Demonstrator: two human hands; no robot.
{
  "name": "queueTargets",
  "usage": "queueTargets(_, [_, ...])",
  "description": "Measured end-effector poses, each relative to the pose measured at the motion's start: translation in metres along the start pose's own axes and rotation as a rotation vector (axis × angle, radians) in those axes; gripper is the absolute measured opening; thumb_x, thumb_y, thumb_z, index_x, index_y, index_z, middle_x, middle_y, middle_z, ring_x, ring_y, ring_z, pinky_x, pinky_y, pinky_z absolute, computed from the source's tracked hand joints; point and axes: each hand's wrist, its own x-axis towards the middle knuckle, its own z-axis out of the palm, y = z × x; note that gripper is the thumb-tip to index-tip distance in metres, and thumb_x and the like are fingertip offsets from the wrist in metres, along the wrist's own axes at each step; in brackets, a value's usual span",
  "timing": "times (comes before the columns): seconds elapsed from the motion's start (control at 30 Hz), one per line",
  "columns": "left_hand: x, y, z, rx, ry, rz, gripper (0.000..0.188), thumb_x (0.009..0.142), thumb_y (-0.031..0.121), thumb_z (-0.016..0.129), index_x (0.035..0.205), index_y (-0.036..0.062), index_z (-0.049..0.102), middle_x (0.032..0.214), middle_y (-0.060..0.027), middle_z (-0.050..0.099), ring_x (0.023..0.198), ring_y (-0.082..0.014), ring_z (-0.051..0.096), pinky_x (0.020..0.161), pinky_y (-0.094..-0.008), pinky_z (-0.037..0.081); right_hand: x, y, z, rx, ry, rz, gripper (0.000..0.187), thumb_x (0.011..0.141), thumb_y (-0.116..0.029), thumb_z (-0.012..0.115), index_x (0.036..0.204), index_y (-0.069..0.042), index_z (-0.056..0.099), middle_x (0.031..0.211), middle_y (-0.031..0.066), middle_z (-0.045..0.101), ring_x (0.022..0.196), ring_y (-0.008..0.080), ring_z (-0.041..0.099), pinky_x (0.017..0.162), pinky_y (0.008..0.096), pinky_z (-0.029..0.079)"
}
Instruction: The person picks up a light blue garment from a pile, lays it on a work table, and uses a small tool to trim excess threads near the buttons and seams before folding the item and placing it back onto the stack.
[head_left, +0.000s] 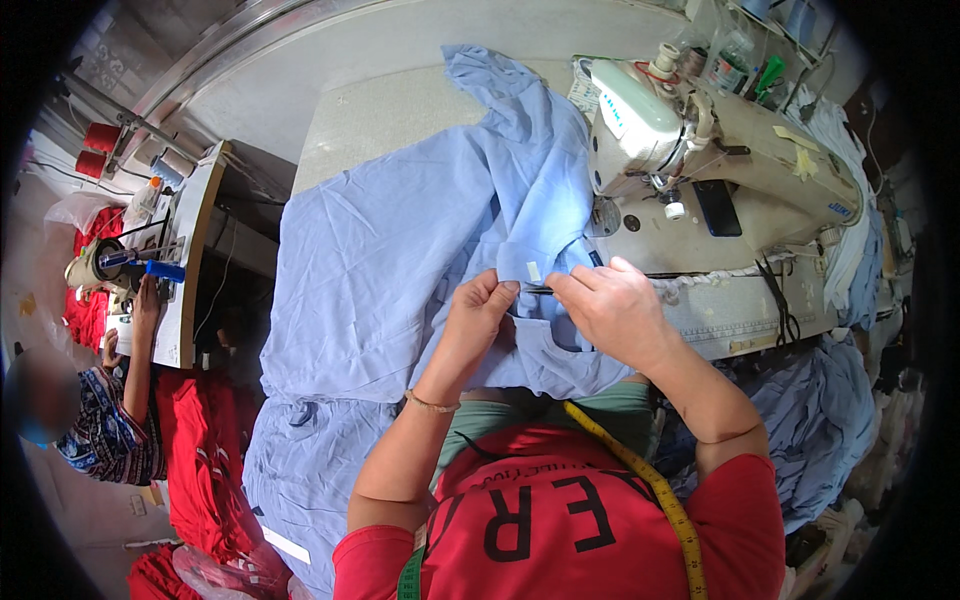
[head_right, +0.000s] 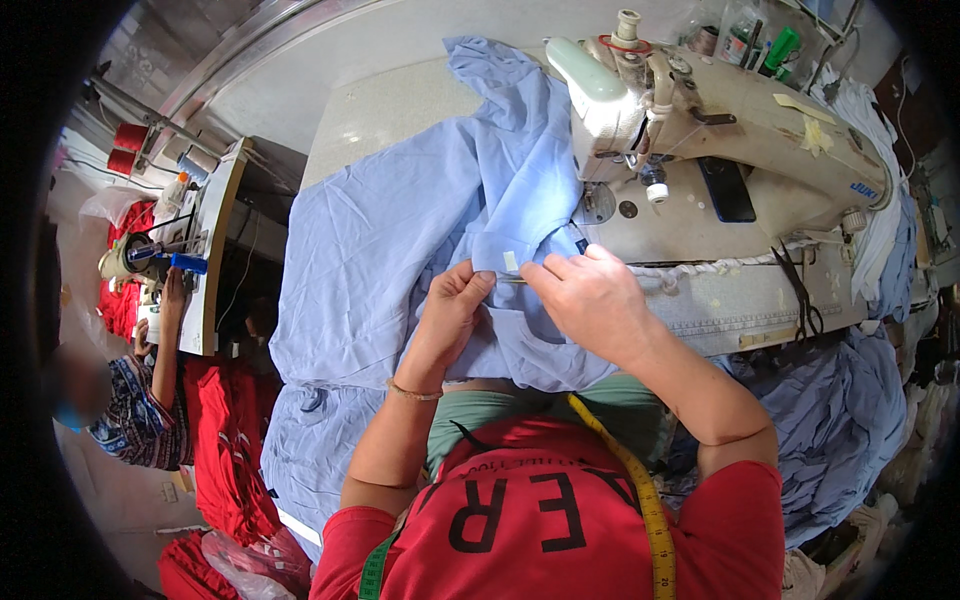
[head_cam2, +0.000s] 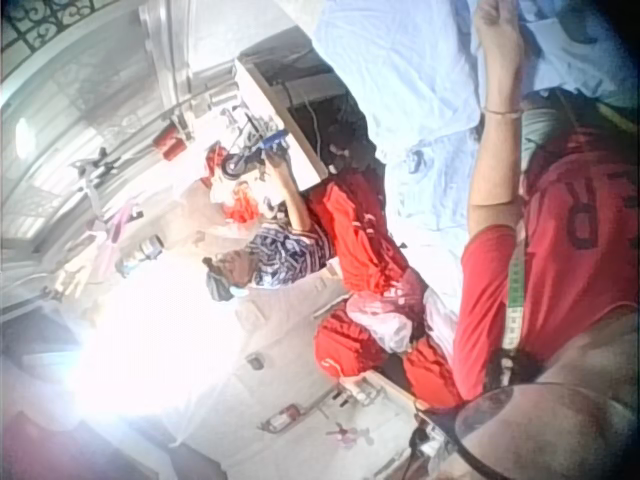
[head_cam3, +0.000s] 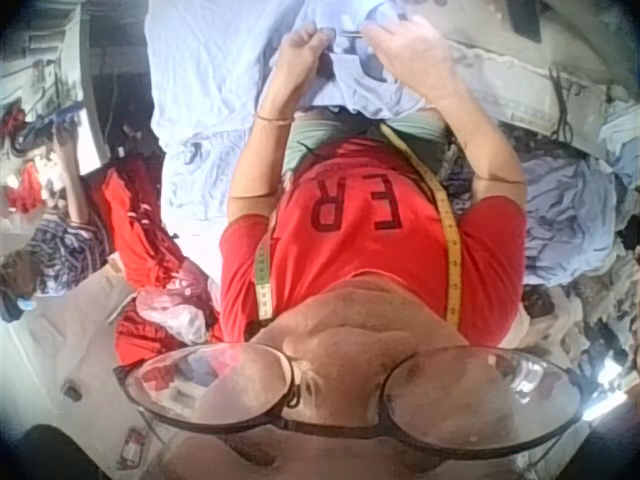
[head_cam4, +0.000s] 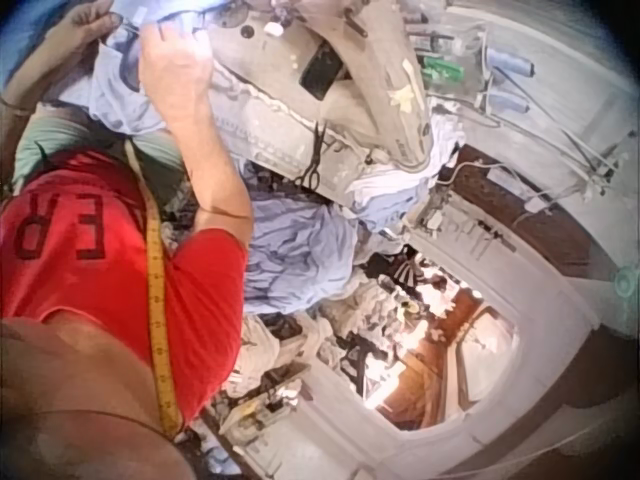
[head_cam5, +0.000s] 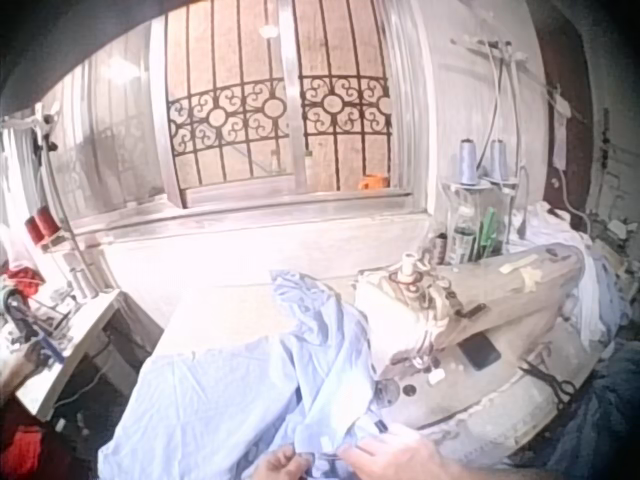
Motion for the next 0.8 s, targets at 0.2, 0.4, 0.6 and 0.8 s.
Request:
queueTargets(0.2, [0.004,-0.009,-0.004,-0.069,-0.015,0.001,0.018,0.094,0.021,0.054,0.087,0.0054,0.06,0.066,0.0083,0.049,0.051,0.0,0.039,0.044,-0.0188,0.03,-0.007,0.005,0.018,0.338,0.055,0.183,0.013,0.079,-0.013,0.063,0.091,-0.008,0.064,0.073,0.0082,0.062,0.063,0.0265,0.059,0.058,0.0352,0.043])
queueTargets(0.4, [0.005,-0.006,-0.005,-0.055,-0.024,-0.009,0.019,0.094,0.023,0.055,0.083,0.0077,0.057,0.063,0.0085,0.046,0.048,-0.0006,0.037,0.043,-0.0194,0.029,-0.012,0.006,0.032,0.546,0.04,0.314,0.016,0.079,-0.017,0.065,0.092,-0.008,0.064,0.073,0.0082,0.064,0.064,0.0264,0.06,0.058,0.0365,0.042])
queueTargets(0.6, [0.006,-0.009,-0.004,-0.066,-0.034,-0.016,0.019,0.095,0.025,0.053,0.085,0.0079,0.056,0.063,0.0075,0.047,0.049,-0.0015,0.039,0.043,-0.0194,0.03,-0.008,0.004,0.034,0.144,0.176,0.077,0.019,0.075,-0.022,0.069,0.088,-0.012,0.061,0.068,0.002,0.058,0.058,0.0196,0.057,0.055,0.0323,0.039])
queueTargets(0.8, [0.005,-0.007,-0.002,-0.055,-0.005,-0.039,0.021,0.095,0.026,0.053,0.084,0.0079,0.056,0.064,0.006,0.049,0.048,-0.0033,0.041,0.043,-0.02,0.032,-0.009,0.002,0.037,-0.034,0.158,0.018,0.018,0.075,-0.023,0.068,0.086,-0.014,0.059,0.065,-0.0007,0.053,0.055,0.0171,0.055,0.055,0.0309,0.038])
